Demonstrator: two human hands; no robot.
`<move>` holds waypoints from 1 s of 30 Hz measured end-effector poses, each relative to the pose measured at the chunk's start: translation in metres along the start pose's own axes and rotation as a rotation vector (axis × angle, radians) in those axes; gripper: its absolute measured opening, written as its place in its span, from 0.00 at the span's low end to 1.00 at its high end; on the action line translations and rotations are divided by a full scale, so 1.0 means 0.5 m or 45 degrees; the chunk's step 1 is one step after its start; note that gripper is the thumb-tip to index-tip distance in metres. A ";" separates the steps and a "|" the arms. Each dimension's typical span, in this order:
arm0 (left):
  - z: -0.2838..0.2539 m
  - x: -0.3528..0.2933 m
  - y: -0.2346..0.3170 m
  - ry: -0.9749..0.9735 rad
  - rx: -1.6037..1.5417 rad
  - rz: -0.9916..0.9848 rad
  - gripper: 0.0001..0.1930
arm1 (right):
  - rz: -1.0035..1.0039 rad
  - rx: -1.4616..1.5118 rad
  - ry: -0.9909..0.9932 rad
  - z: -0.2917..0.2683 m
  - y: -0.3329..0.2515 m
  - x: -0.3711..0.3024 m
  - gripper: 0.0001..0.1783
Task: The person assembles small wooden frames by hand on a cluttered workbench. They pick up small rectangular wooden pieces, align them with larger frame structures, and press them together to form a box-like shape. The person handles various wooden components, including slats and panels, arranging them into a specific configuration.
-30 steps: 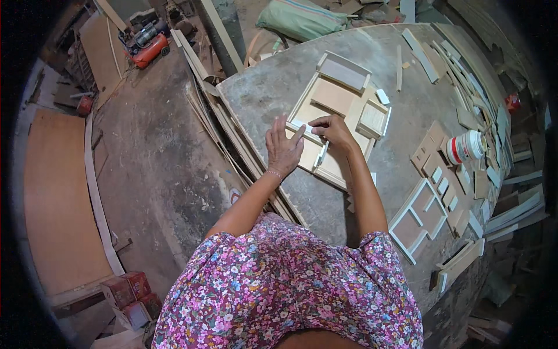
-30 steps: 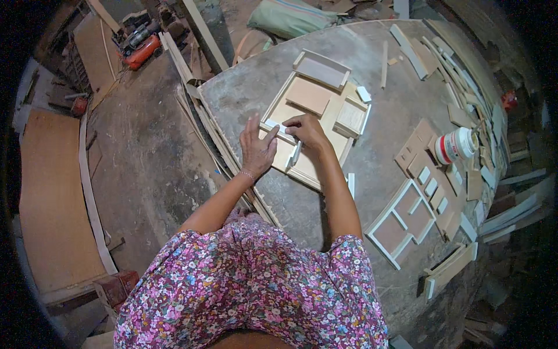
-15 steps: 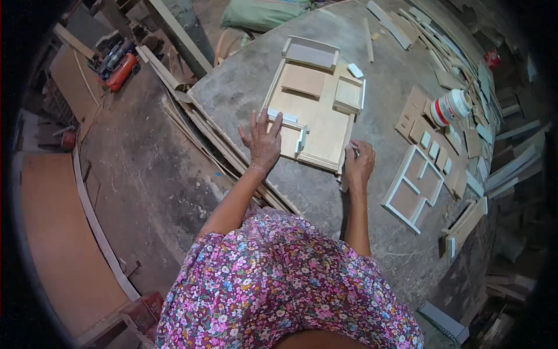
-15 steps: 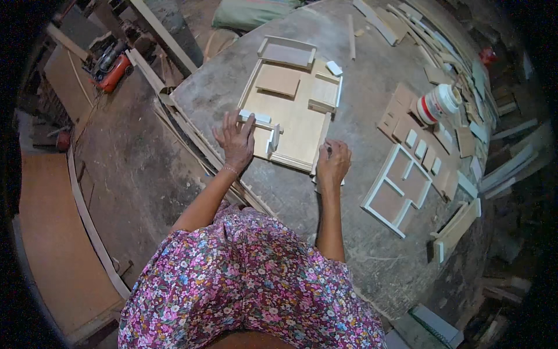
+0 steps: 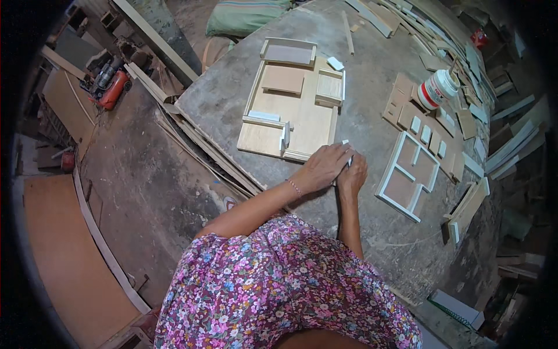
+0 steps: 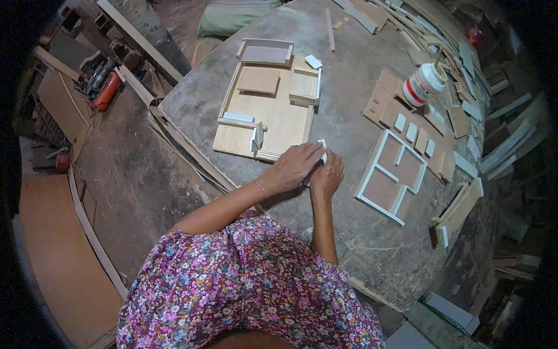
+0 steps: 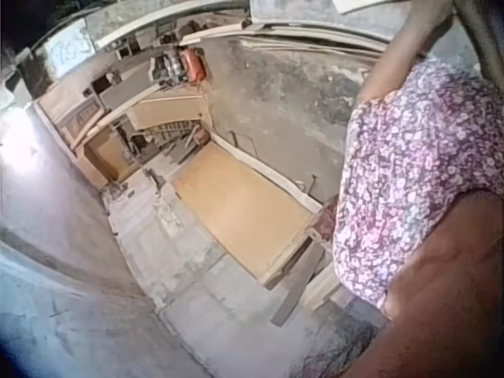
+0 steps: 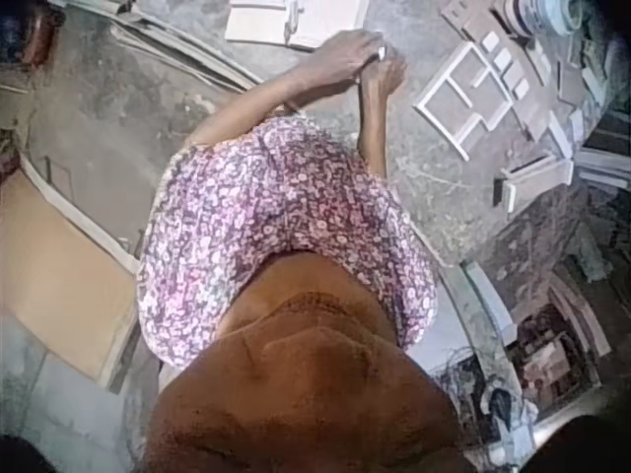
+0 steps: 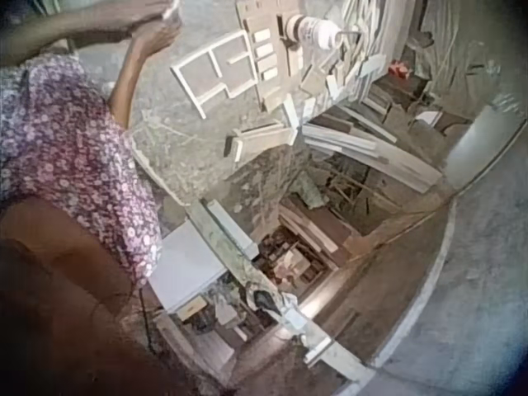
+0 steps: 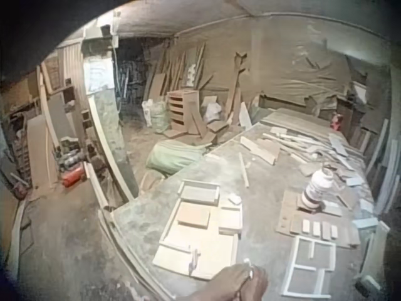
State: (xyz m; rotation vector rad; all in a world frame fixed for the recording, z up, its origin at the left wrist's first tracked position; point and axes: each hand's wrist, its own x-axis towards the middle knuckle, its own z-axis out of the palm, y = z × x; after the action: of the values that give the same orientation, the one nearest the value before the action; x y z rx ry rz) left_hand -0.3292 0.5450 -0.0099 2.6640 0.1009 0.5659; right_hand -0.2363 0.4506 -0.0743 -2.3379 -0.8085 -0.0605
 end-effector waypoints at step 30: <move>-0.153 -0.148 -0.221 0.642 0.377 -0.769 0.15 | -0.191 0.743 -0.597 0.019 -0.184 0.161 0.17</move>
State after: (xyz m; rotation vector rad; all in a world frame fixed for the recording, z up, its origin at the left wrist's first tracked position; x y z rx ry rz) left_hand -0.4263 0.6633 -0.0194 2.4876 1.1619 1.0449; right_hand -0.2247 0.5545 -0.0098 -1.7468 -1.0545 0.6004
